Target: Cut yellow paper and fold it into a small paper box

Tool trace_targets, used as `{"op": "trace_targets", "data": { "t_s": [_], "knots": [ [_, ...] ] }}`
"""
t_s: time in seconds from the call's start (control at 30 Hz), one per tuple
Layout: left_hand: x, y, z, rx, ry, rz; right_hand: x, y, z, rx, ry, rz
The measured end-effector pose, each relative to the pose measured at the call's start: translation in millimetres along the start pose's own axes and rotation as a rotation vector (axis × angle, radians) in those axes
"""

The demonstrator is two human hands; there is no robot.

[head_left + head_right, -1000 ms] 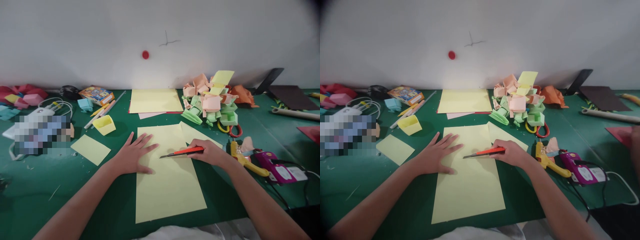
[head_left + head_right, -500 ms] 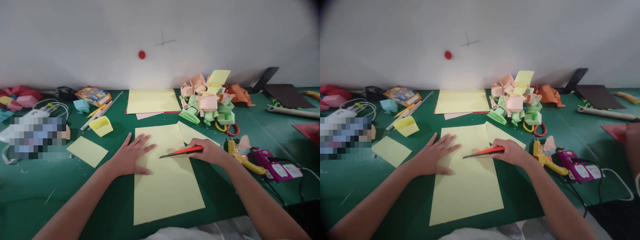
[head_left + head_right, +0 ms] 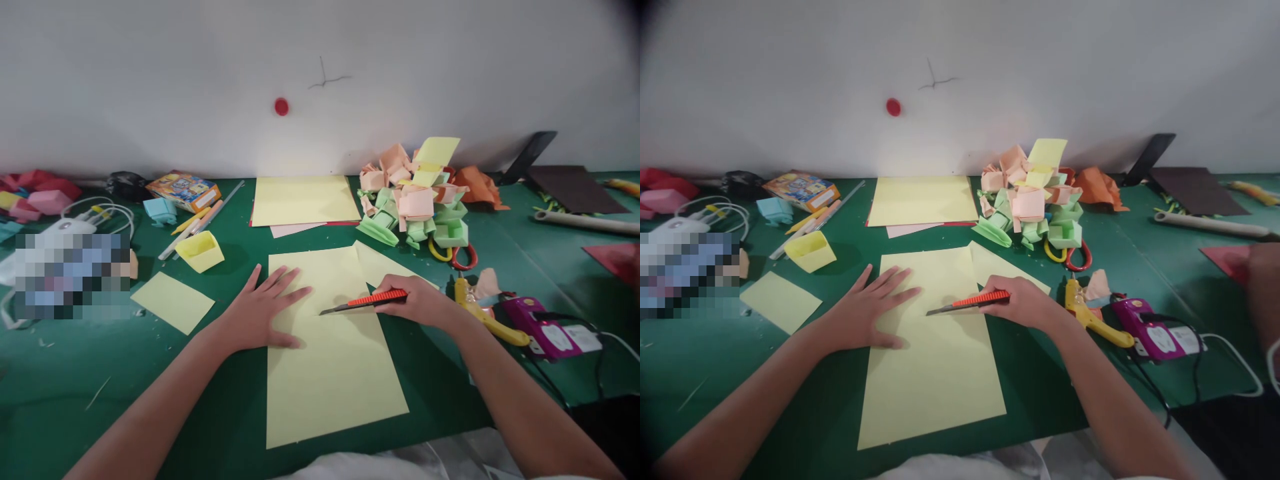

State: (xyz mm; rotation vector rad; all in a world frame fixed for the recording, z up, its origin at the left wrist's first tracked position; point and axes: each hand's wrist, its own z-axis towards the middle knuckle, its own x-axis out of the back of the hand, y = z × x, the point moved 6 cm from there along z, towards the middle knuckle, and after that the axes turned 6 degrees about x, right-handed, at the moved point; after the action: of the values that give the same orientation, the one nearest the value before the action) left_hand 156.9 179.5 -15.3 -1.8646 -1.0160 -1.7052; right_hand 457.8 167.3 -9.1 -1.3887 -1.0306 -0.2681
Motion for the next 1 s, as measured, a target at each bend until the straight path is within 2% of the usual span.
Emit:
{"op": "trace_targets", "data": {
  "t_s": [0.37,0.7,1.0],
  "knots": [
    [0.4,0.5,-0.5,0.016,-0.036,-0.004,0.9,1.9,-2.3,-0.009,-0.009,-0.014],
    [-0.8,-1.1,-0.1,0.002,0.0,0.006,3.7,5.8,-7.2,-0.015,0.001,-0.008],
    [-0.1,-0.3,0.0,0.005,-0.019,-0.019,3.6,5.4,-11.2,-0.045,-0.001,0.018]
  ]
}}
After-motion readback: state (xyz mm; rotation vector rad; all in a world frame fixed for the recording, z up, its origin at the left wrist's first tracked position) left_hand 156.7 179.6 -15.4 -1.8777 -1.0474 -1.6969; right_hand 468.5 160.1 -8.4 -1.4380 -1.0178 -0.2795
